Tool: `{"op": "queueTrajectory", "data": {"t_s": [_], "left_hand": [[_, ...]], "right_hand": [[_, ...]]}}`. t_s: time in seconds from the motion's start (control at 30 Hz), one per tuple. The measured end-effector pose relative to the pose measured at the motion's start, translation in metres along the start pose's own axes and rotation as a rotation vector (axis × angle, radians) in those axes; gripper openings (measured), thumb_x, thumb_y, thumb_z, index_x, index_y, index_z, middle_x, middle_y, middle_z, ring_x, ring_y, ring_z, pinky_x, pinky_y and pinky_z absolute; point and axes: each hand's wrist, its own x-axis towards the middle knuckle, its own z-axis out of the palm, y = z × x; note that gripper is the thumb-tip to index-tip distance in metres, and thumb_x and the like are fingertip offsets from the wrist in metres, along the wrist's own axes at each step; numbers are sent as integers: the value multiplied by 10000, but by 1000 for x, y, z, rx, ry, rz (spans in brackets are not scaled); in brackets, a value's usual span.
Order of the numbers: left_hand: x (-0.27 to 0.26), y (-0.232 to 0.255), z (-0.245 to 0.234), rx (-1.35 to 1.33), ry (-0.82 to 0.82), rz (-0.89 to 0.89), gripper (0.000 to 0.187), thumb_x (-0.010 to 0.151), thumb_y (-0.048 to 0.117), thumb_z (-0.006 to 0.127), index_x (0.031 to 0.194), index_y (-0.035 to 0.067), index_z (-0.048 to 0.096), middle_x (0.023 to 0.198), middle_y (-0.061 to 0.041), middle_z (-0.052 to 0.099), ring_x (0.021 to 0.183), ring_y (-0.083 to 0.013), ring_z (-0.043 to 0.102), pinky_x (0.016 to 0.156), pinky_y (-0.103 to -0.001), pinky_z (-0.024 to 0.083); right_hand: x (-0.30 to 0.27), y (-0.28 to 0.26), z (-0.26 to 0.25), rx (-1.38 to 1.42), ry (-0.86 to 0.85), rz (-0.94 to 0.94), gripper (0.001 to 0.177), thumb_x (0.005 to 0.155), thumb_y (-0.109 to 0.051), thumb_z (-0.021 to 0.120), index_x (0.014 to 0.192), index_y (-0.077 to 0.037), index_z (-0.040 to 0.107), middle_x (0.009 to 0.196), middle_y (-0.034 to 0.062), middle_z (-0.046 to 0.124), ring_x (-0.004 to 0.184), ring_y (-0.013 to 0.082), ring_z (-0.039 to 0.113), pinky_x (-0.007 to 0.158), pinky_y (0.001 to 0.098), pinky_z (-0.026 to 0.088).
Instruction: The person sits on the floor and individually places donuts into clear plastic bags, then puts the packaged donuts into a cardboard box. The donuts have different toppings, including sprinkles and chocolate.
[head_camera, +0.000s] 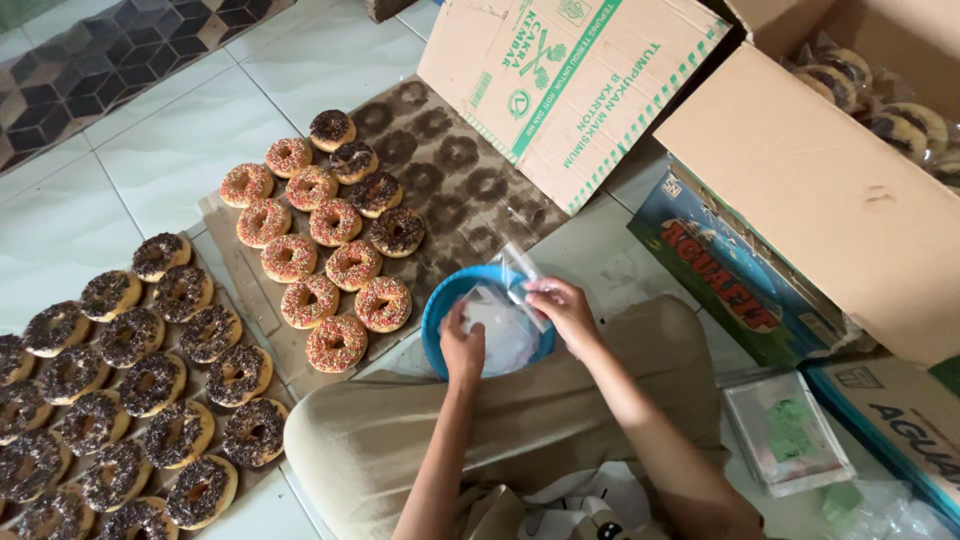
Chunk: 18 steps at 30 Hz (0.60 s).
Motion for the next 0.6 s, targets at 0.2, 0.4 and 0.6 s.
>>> {"op": "queueTrajectory", "data": {"t_s": [0.2,0.4,0.6], "left_hand": [[46,50,-31,-186,-378,361,943,794,291,957,1443,-135,420,1379,-286,540,1293,-324,514,1033,-435,424],[50,79,-29,-659,-647,-83,269,889,162,794,1059,-39,735,962,-40,757,883,-102,686,842,-270,551],[36,62,-6,-719,-432,-197,235,945,245,776,875,26,731,796,-3,686,731,-80,590,707,-243,477]], "right_hand": [[-5,-54,-8,-106,-332,218,233,919,-67,723,1143,-1,738,901,35,731,772,76,639,685,225,520],[-2,-86,-16,-71,-358,193,292,916,-137,739,1172,3,734,870,5,686,743,88,599,681,236,492],[-5,-88,-22,246,-310,198,250,938,-189,730,1115,-14,709,962,56,709,864,136,653,790,301,531]]}}
